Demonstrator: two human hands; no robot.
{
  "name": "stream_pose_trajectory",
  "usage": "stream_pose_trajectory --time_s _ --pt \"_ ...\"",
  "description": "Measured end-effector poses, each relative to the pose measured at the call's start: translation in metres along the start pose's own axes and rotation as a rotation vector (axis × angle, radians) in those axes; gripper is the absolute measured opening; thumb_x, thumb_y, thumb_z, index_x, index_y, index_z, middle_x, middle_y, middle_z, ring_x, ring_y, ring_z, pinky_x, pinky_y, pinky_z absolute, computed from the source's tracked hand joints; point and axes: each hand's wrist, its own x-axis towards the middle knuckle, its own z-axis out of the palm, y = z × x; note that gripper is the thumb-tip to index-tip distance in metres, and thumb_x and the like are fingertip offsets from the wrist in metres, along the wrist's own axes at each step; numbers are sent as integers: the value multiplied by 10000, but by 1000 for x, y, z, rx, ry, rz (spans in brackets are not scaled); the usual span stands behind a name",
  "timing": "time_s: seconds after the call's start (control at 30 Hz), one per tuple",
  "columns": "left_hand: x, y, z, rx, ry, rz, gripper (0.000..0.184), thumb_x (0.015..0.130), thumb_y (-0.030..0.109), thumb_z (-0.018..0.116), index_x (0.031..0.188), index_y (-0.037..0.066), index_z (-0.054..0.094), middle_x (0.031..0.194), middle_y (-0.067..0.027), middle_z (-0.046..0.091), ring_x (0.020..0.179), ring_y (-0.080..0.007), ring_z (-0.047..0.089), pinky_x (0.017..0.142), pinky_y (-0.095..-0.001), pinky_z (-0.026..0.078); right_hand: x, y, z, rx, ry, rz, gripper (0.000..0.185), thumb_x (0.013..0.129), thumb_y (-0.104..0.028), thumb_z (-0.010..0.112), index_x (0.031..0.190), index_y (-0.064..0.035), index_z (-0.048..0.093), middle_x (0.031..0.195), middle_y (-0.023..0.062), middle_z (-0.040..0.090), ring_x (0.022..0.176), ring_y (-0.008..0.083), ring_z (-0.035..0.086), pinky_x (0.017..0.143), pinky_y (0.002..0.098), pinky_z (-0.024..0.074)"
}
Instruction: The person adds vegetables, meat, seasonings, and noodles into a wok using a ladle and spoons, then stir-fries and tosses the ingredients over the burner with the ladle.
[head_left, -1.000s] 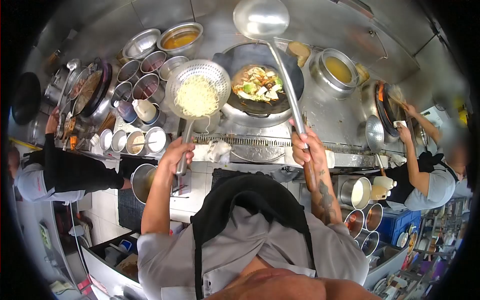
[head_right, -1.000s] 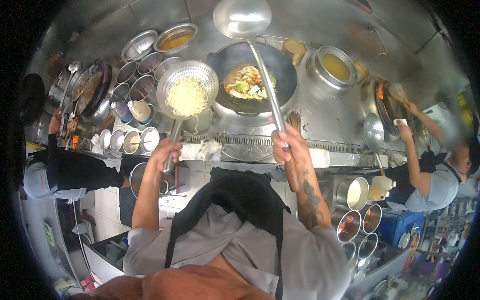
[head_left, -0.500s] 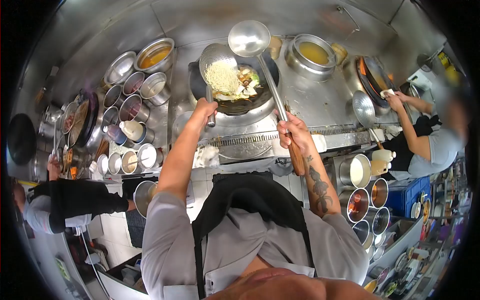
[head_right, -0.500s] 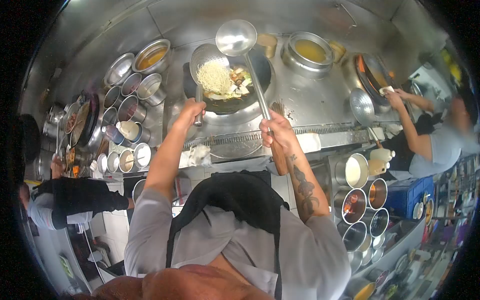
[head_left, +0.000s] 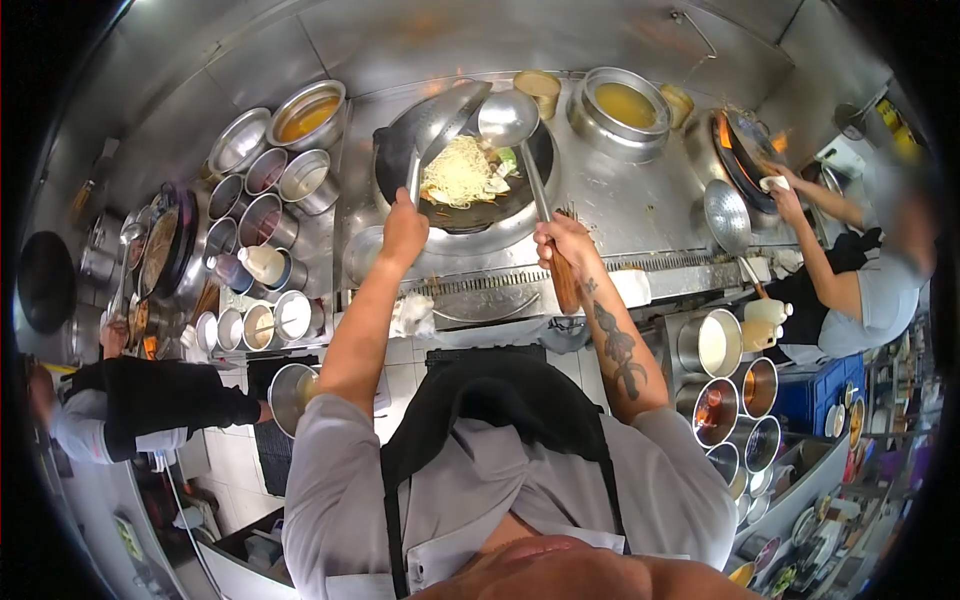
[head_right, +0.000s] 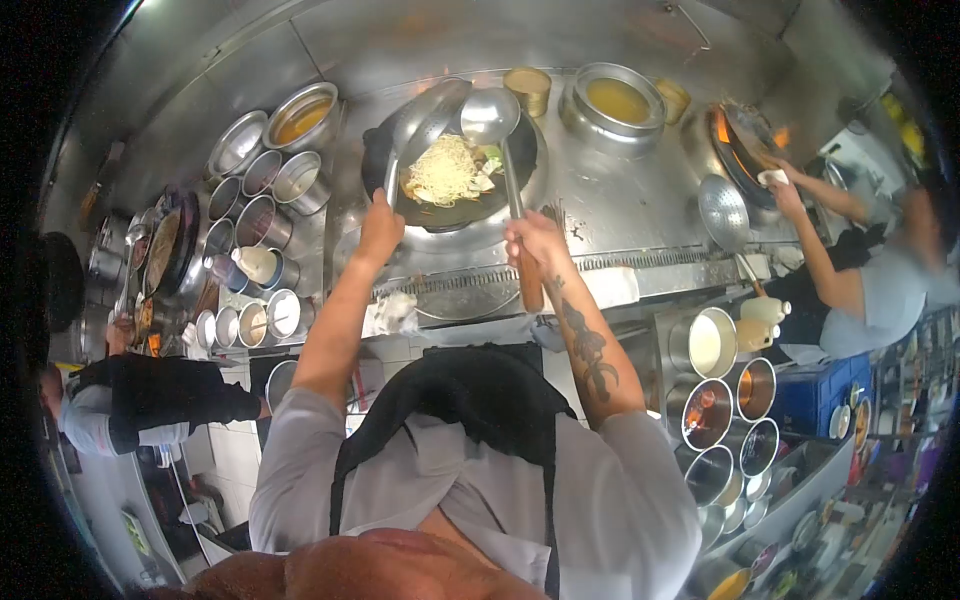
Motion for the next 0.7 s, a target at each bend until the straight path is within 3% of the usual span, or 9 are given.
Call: stream_pose_trajectory --time_s 0.07,0.1,0.17,0.27,0.3,0.4,0.43,0.53,0.7 --pt "0 -3 -11 -151 27 -83 451 726 30 535 1135 -67 372 913 -343 544 856 -473 552 734 -502 456 0 7 -6 -414 20 -158 255 808 -52 512 1055 14 513 613 49 503 436 130 483 395 288 396" --pt "-1 -20 -5 -36 288 98 463 717 58 563 1129 -59 387 877 -296 575 824 -434 579 737 -474 466 -5 13 -6 -612 34 -254 310 800 -55 515 1104 10 509 610 56 512 438 132 493 401 290 408" --pt "-5 -55 -26 -202 127 -154 404 728 67 566 1084 -38 406 793 -206 575 710 -343 590 650 -430 487 -1 24 -18 -874 -12 -392 448 787 -65 519 1232 -25 482 601 77 531 466 143 538 434 308 447" --pt "-38 -25 -92 -607 -89 -593 248 758 62 542 972 7 430 666 -50 510 520 -150 519 458 -315 465 7 26 -20 -965 -28 -271 402 783 -61 505 1182 -14 510 605 84 535 465 148 546 433 301 446" --pt "-53 -35 -99 -759 -109 -601 208 765 49 533 943 24 429 654 -39 493 496 -121 496 423 -282 439 21 28 -26 -1067 -63 -202 384 774 -73 517 1152 -1 515 618 155 573 498 251 585 482 372 473" --pt "-96 -74 -119 -1067 -190 -685 180 773 20 511 935 38 436 659 -33 486 477 -109 475 394 -261 416 32 45 -28 -1528 131 -669 374 764 -92 536 1122 14 518 667 235 593 599 374 599 572 454 481" --pt "-114 -92 -120 -1138 -209 -738 203 777 24 509 968 33 440 673 -37 486 489 -108 473 398 -259 417 24 40 -20 -1478 159 -633 386 756 -102 557 1119 22 515 718 277 591 704 442 585 650 488 471" --pt "-165 -122 -110 -1349 -261 -842 272 787 31 507 1051 22 440 703 -43 481 516 -104 466 410 -253 419 15 41 -33 -1402 233 -602 484 752 -55 569 1216 24 456 814 288 595 776 431 597 677 457 478" --pt "-200 -160 -75 -1544 -365 -938 337 808 47 508 1125 12 399 743 -36 467 537 -78 434 429 -215 393 -13 36 -56 -1363 297 -583 434 743 -66 555 1169 -16 490 770 298 582 750 434 596 661 459 474"
